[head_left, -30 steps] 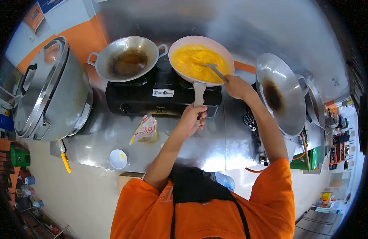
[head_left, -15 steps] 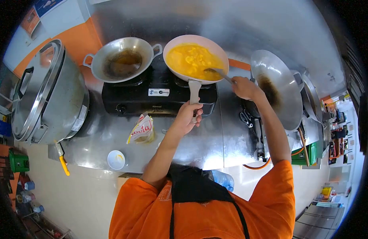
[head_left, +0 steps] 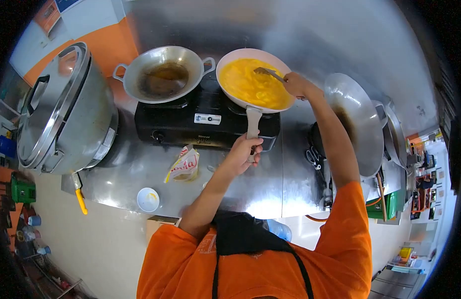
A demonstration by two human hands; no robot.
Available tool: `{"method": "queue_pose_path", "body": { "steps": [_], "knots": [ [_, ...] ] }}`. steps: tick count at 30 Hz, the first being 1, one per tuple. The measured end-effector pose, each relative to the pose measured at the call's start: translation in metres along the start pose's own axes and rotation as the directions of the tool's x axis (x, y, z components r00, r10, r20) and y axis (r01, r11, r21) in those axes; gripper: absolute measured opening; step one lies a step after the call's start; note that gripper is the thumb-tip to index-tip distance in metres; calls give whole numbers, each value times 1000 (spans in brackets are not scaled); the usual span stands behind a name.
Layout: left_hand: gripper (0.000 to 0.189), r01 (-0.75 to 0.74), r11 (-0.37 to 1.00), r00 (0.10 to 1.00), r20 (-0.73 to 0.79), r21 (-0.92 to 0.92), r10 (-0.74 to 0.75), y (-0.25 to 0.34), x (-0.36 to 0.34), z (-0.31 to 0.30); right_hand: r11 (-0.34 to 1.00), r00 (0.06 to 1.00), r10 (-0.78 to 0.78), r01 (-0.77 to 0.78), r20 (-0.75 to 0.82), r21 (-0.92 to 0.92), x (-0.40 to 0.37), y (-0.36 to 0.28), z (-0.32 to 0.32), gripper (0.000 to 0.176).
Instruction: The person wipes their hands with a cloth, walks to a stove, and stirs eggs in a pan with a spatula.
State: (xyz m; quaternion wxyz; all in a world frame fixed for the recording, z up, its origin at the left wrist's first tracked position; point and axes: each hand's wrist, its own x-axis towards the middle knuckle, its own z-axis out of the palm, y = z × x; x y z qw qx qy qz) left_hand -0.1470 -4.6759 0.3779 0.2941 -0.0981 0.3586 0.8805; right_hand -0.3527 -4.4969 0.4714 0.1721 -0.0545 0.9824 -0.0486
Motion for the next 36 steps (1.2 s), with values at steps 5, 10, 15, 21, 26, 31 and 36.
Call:
{"method": "queue_pose_path", "body": {
  "steps": [5, 10, 15, 21, 26, 31, 36],
  "knots": [
    [42, -12, 1000, 1000, 2, -1, 12, -3, 3, -2, 984, 977, -178, 178, -115, -12, 17, -9, 17, 38],
    [39, -17, 1000, 1000, -1, -5, 17, -3, 2, -2, 990, 981, -131, 122, -145, -67, -26, -13, 12, 32],
    [39, -25, 1000, 999, -20, -7, 25, -4, 0, 1, 998, 999, 51, -51, 8, -24, -39, 26, 9, 35],
    [40, -27, 1000, 1000, -9, -6, 27, -5, 1, 0, 997, 996, 81, -82, 44, 9, -98, 34, 0, 35],
    [39, -38, 999, 999, 14, -12, 38, -6, 2, -2, 989, 979, 146, -147, 140, -4, -135, 15, -9, 37],
    [39, -28, 1000, 1000, 5, -12, 28, -6, 2, -2, 999, 985, -28, 24, 168, 24, -142, 8, -9, 37],
    [40, -18, 1000, 1000, 15, -14, 18, -5, 1, -2, 997, 976, -81, 78, 201, 22, -140, -21, -7, 38]
  ]
}}
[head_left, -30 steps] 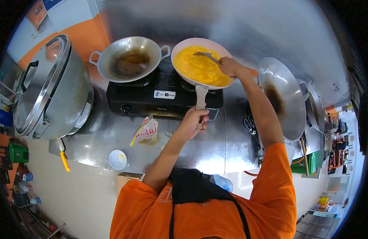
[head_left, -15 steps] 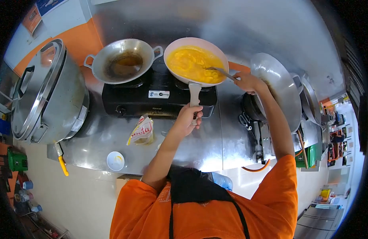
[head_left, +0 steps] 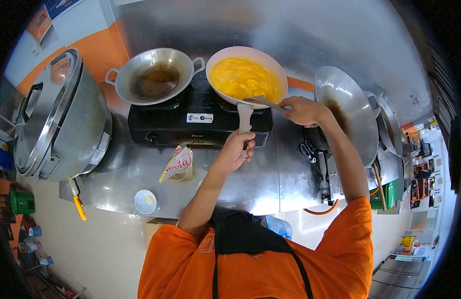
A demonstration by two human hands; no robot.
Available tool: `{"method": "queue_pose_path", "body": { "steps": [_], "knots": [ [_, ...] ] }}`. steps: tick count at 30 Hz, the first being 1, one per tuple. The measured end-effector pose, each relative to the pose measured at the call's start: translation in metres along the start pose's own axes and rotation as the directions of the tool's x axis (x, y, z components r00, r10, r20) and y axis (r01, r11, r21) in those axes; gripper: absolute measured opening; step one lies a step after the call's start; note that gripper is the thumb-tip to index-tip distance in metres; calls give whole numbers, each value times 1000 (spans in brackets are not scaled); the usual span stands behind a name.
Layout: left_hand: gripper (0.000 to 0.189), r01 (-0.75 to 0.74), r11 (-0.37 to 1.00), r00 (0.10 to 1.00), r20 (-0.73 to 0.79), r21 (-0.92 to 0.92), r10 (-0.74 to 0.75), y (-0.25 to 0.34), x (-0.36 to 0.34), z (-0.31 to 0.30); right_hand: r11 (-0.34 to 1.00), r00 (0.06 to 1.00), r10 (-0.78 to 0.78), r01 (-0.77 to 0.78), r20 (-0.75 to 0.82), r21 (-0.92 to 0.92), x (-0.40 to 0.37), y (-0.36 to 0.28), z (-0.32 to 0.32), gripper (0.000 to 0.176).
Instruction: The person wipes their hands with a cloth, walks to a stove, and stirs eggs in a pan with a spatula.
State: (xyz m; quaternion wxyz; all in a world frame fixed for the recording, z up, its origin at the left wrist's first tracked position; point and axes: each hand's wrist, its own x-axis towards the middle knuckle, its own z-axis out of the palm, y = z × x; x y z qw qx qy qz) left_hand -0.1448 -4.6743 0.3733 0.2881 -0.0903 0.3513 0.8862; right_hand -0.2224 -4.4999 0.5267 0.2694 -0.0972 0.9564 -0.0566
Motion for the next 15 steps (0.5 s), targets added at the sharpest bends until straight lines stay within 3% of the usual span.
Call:
{"method": "queue_pose_path", "body": {
  "steps": [2, 5, 8, 11, 15],
  "knots": [
    [42, 8, 1000, 1000, 22, 1, -8, 1, 2, -1, 999, 999, -50, 50, 7, -7, 10, -6, 3, 38],
    [39, 22, 1000, 1000, -13, -1, -22, 1, 0, 0, 983, 977, -181, 179, -108, -26, 27, -16, 10, 30],
    [38, 11, 1000, 1000, -29, 7, -11, 1, -1, 2, 994, 988, -109, 106, -111, -34, 38, -35, 7, 28],
    [48, 15, 1000, 1000, 8, -6, -15, 2, 0, 0, 978, 971, -176, 154, -160, -142, 80, -27, 13, 35],
    [47, 12, 1000, 1000, 0, 8, -12, 3, 0, 0, 969, 948, -222, 188, -228, -163, 122, -21, 12, 35]
  ]
}}
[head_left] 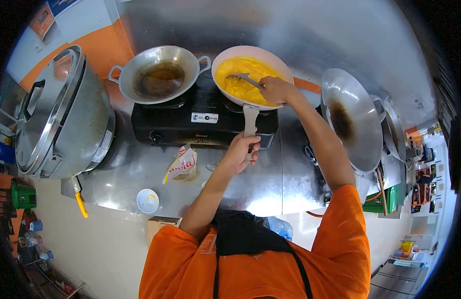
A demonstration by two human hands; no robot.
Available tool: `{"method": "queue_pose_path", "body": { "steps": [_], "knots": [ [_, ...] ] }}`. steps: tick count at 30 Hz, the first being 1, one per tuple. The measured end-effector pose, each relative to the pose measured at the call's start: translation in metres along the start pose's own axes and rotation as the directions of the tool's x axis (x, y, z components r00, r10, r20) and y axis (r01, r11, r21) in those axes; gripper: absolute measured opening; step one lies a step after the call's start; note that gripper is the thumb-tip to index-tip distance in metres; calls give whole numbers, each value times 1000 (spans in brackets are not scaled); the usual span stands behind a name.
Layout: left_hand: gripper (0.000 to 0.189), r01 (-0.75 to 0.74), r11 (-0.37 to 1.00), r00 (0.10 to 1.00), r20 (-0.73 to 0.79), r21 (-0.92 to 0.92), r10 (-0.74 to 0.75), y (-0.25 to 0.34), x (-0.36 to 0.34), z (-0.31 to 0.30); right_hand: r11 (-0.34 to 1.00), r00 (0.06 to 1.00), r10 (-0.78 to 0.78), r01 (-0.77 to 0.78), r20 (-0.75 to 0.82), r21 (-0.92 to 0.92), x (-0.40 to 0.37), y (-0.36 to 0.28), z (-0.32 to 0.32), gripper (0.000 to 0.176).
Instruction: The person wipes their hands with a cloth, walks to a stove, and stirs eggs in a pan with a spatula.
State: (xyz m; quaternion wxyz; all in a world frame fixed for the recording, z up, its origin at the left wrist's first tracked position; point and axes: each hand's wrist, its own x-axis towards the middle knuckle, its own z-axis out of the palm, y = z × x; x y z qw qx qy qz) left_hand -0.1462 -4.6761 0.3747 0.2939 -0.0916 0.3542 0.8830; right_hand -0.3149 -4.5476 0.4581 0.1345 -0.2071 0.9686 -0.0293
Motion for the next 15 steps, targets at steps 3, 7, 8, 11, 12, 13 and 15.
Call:
{"method": "queue_pose_path", "body": {
  "steps": [3, 7, 8, 11, 12, 13, 15],
  "knots": [
    [46, 0, 1000, 1000, -11, 14, 0, 1, -1, 1, 999, 999, -1, 0, -39, -37, 27, 19, 11, 34],
    [44, -10, 1000, 1000, -6, 15, 10, 1, -2, 2, 976, 981, 196, -195, -7, 94, 18, 11, -7, 36],
    [44, -15, 1000, 1000, -3, 14, 15, 1, -1, 2, 967, 973, 230, -226, -16, 119, 20, 17, -6, 36],
    [44, -27, 1000, 1000, 7, 12, 27, 0, -1, 1, 991, 990, 130, -131, -45, -16, 27, 42, 5, 38],
    [44, -24, 1000, 1000, 7, 12, 24, 0, 0, 1, 994, 992, 105, -108, -66, -37, 26, 49, 11, 38],
    [44, -22, 1000, 1000, 8, 11, 22, 0, 0, 1, 995, 993, 79, -84, -86, -59, 21, 50, 13, 38],
    [44, -20, 1000, 1000, 5, 6, 20, -1, 1, 0, 995, 994, 91, -94, -58, -39, 11, 50, 16, 39]
  ]
}}
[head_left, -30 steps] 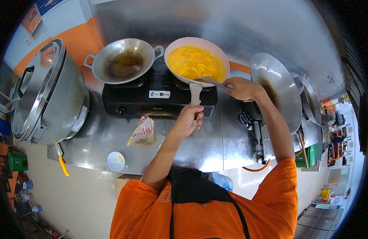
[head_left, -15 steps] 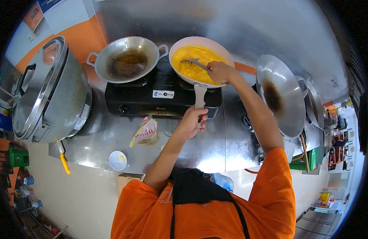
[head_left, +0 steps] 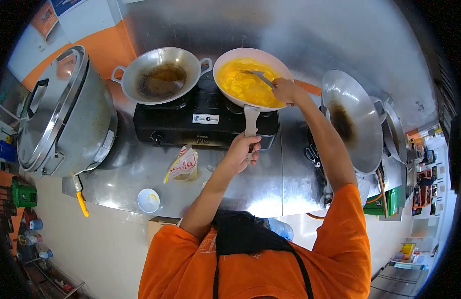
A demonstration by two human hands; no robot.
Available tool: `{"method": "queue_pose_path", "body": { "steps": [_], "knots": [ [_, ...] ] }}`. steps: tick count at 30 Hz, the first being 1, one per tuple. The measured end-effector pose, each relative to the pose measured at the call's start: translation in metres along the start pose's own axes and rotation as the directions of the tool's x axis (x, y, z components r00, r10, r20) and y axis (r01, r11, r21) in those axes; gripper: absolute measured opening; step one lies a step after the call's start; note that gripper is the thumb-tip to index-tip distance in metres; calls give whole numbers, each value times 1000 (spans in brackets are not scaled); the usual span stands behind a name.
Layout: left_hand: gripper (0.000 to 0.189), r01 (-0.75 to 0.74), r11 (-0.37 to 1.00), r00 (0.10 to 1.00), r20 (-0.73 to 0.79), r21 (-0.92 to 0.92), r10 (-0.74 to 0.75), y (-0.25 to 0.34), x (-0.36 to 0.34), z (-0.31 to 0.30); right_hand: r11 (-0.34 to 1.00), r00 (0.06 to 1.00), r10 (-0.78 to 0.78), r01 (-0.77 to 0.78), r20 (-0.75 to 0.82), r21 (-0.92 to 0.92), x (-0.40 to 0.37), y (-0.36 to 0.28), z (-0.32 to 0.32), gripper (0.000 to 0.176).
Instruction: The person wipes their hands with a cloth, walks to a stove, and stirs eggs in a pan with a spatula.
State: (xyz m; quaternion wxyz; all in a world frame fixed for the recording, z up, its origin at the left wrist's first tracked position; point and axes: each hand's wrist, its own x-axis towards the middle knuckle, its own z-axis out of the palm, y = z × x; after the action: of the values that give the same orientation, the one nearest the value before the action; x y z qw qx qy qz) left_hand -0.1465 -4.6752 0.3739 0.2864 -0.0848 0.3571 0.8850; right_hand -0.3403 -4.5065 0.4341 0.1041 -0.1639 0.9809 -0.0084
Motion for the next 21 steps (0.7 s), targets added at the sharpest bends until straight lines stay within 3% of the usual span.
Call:
{"method": "queue_pose_path", "body": {
  "steps": [5, 8, 21],
  "knots": [
    [37, 10, 1000, 999, -51, 0, -10, -1, -1, 3, 988, 982, 122, -134, 145, 72, -65, -36, -36, 37],
    [37, 7, 1000, 999, -37, -2, -7, -2, 0, 1, 995, 999, -28, 25, 34, 95, -77, -17, -15, 32],
    [34, 10, 1000, 1000, -27, 0, -10, -1, -1, 2, 995, 998, -49, 46, 42, 87, -135, 3, -30, 30]
  ]
}}
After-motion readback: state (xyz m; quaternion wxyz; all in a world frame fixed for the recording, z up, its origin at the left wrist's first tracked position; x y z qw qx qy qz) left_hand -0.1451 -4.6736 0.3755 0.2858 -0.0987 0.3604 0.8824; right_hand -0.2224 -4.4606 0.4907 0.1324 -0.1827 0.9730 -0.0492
